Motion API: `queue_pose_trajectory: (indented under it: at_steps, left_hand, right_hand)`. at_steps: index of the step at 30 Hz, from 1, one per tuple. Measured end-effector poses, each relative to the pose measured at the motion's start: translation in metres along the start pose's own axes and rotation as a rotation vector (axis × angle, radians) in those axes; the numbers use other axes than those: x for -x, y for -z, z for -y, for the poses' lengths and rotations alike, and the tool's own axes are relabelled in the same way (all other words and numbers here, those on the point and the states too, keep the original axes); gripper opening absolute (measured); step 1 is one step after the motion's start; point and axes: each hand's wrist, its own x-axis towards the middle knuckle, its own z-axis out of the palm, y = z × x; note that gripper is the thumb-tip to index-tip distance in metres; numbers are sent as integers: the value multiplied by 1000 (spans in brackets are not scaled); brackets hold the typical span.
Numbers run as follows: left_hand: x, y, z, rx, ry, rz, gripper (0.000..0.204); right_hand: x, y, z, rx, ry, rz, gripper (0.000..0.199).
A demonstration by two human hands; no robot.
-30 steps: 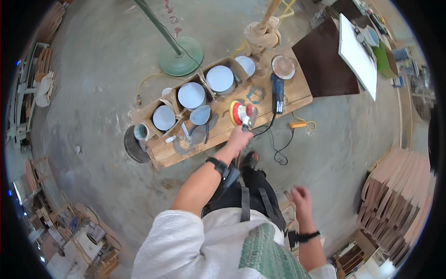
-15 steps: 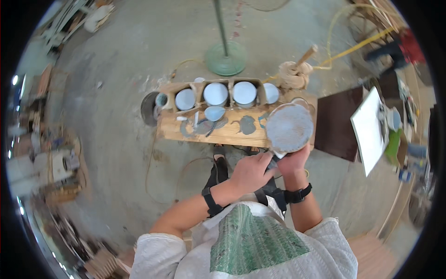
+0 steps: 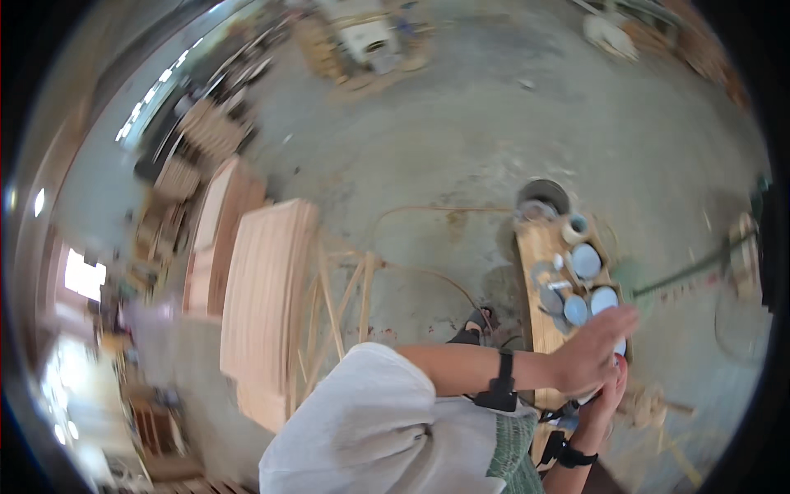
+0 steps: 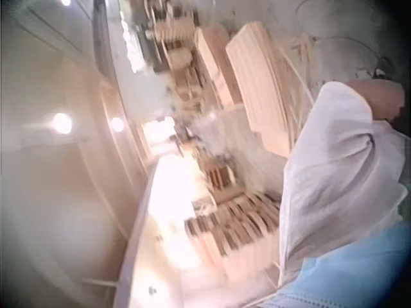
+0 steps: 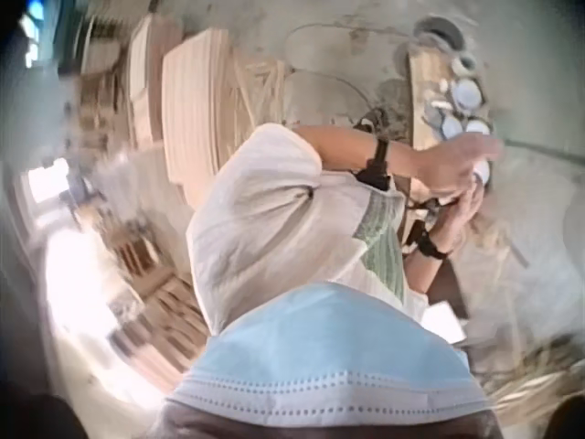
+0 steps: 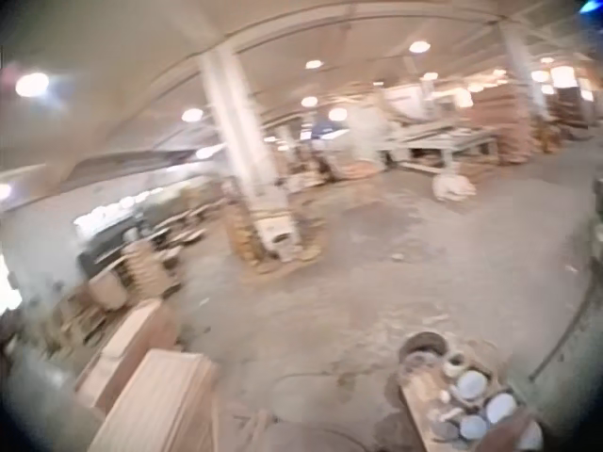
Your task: The person walks to a workbench, picks up a handheld electric polisher, and begins polishing a large, light-colored wooden board. They hold the board steady with one hand while operating the polisher with the other, moving it across the surface in a systematic pattern.
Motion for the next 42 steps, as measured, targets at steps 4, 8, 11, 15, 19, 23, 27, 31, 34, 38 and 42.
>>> queue_pose_trajectory:
  at_steps: [4, 8, 11, 15, 19, 23, 27, 31, 34, 38, 42]
  left_hand:
    - [9, 25, 10, -76, 184, -36, 62]
    - [18, 49, 15, 186, 330, -147, 46]
    - [12, 93, 3, 315, 494, 65, 42]
    - [17, 129, 5, 123, 383, 159, 42]
    - [10, 163, 4, -82, 416, 272, 39]
    - [23, 143, 37, 18, 311, 70, 42]
    - [33, 130, 56, 173, 498, 98, 39]
    - [15, 126, 55, 206, 235, 277, 39]
    - [-23, 203, 37, 399, -35, 218, 35]
    - [-131, 316, 97, 367, -127, -93, 14]
    - [-195, 343, 166, 836, 51, -497, 38]
  right_hand:
    - [-18, -78, 24, -171, -100, 203, 62]
    - [-46, -63, 16, -228, -146, 340, 64]
    - [-72, -24, 3, 798, 149, 347, 66]
    - [-87, -39, 16, 650, 114, 551, 65]
    - [-103, -36, 15, 679, 176, 551, 61]
    - [-108, -34, 14, 228, 32, 544, 59]
    - [-101, 25, -24, -117, -254, 337, 54]
    - [-71, 30, -63, 102, -378, -268, 43]
    - [-45, 16, -79, 399, -551, -537, 35]
    - [22, 16, -70, 505, -617, -831, 27]
    - [128, 21, -102, 507, -625, -955, 28]
